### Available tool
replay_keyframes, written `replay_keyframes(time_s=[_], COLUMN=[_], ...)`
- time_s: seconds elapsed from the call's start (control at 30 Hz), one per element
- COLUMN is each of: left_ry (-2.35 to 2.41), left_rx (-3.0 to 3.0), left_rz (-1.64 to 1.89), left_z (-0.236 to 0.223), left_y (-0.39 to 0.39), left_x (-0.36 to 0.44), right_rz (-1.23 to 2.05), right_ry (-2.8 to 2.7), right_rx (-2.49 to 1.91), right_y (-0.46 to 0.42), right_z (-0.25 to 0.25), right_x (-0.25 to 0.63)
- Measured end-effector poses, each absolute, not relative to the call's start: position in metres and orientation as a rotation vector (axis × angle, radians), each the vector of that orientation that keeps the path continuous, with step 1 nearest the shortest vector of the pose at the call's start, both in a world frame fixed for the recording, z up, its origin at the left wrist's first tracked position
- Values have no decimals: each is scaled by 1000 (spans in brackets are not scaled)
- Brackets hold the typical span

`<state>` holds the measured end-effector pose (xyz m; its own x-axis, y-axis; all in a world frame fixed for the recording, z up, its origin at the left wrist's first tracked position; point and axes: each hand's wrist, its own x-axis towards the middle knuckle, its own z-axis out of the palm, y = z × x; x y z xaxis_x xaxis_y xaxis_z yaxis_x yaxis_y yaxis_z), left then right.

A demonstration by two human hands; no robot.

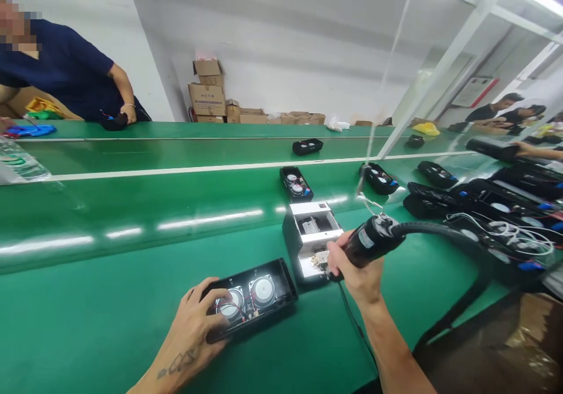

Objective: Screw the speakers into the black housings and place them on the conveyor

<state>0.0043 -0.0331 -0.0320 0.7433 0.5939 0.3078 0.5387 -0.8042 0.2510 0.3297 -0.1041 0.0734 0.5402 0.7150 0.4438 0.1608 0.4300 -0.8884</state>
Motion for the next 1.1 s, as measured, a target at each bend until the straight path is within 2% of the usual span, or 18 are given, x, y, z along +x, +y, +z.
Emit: replay_keyframes(time_s=[0.23,0.83,1.1], left_ry=[946,962,887], left_rx=[2679,2659,2807], left_rz=[583,559,538], left_z=[-26,-21,-31], left_y=[-42,-46,-35], left_x=[11,17,10], right_rz=[708,784,680], right_ry=[-930,-1054,-1189], right_rx=[-725,-744,-970], right_y=[-111,-100,-107], right_z=[71,43,25], right_x=[267,246,240])
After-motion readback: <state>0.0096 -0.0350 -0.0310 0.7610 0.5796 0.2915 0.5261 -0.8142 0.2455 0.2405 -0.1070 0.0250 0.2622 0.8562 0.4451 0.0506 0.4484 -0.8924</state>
